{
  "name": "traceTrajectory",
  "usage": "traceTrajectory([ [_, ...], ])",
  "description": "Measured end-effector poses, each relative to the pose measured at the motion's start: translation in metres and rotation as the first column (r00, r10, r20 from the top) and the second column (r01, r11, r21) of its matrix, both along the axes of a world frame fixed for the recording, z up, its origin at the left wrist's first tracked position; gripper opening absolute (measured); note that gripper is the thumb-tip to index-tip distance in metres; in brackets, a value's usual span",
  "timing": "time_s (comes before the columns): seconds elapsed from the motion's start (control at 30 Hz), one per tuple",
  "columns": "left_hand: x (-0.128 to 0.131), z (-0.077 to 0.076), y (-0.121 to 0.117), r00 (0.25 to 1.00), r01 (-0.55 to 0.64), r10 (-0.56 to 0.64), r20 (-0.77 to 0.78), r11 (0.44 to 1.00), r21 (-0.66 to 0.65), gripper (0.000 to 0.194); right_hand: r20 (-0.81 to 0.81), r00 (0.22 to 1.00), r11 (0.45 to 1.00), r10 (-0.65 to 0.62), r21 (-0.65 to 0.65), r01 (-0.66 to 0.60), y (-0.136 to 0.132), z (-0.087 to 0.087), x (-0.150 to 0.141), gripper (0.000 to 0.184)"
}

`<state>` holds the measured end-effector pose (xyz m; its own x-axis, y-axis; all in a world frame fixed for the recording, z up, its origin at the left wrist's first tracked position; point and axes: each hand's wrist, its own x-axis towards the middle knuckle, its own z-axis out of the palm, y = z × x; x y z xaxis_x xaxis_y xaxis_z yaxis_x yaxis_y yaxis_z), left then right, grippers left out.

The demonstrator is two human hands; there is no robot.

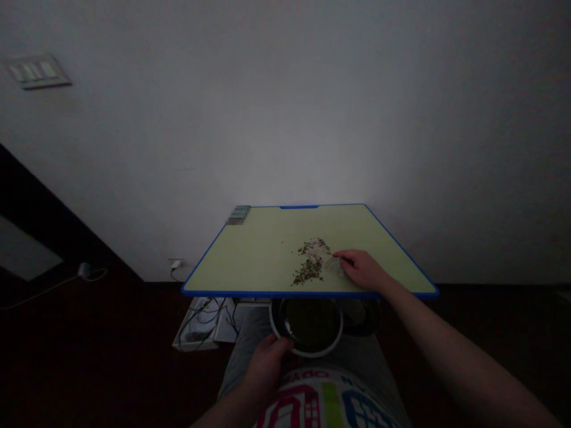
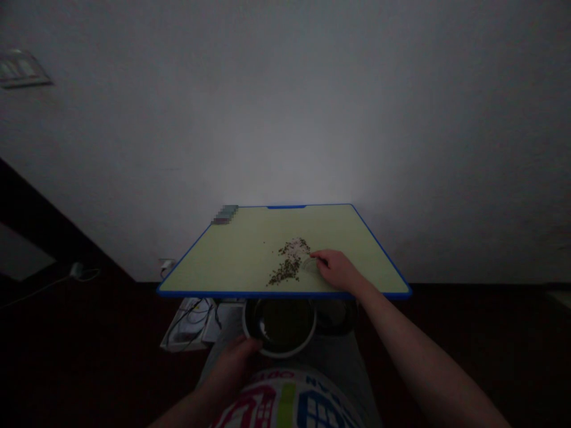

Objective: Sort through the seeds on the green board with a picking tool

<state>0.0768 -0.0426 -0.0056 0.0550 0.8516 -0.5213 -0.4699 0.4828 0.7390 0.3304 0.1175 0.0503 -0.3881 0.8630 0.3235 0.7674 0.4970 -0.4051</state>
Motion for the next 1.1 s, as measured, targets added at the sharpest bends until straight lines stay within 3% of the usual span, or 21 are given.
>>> traceTrajectory([
  [0.27,-0.0010,-0.0025,-0.0005,1.000,0.008,-0.008,-0.001,1.000,0.007,0.018,-0.022,0.994,0.993,0.111,-0.028,-0.111,-0.0017,0.0014,-0.0047,0.034],
  [0.47,0.0013,0.0029,-0.0011,1.000,-0.002,0.002,-0.019,1.000,-0.001,0.015,-0.018,0.999,0.999,0.039,0.005,-0.039,0.0014,0.0013,-0.0073,0.034],
  [0.73,0.0000,0.0008,-0.0008,0.999,-0.005,0.005,-0.034,1.000,0.008,0.016,-0.031,0.991,0.992,0.129,-0.007,-0.129,0.0017,-0.0017,-0.0046,0.035],
  [1.1,-0.0009,-0.0002,-0.0015,0.999,-0.008,0.008,-0.033,1.000,-0.008,0.016,-0.058,0.990,0.992,0.127,-0.002,-0.127,-0.0010,0.0003,-0.0050,0.034],
])
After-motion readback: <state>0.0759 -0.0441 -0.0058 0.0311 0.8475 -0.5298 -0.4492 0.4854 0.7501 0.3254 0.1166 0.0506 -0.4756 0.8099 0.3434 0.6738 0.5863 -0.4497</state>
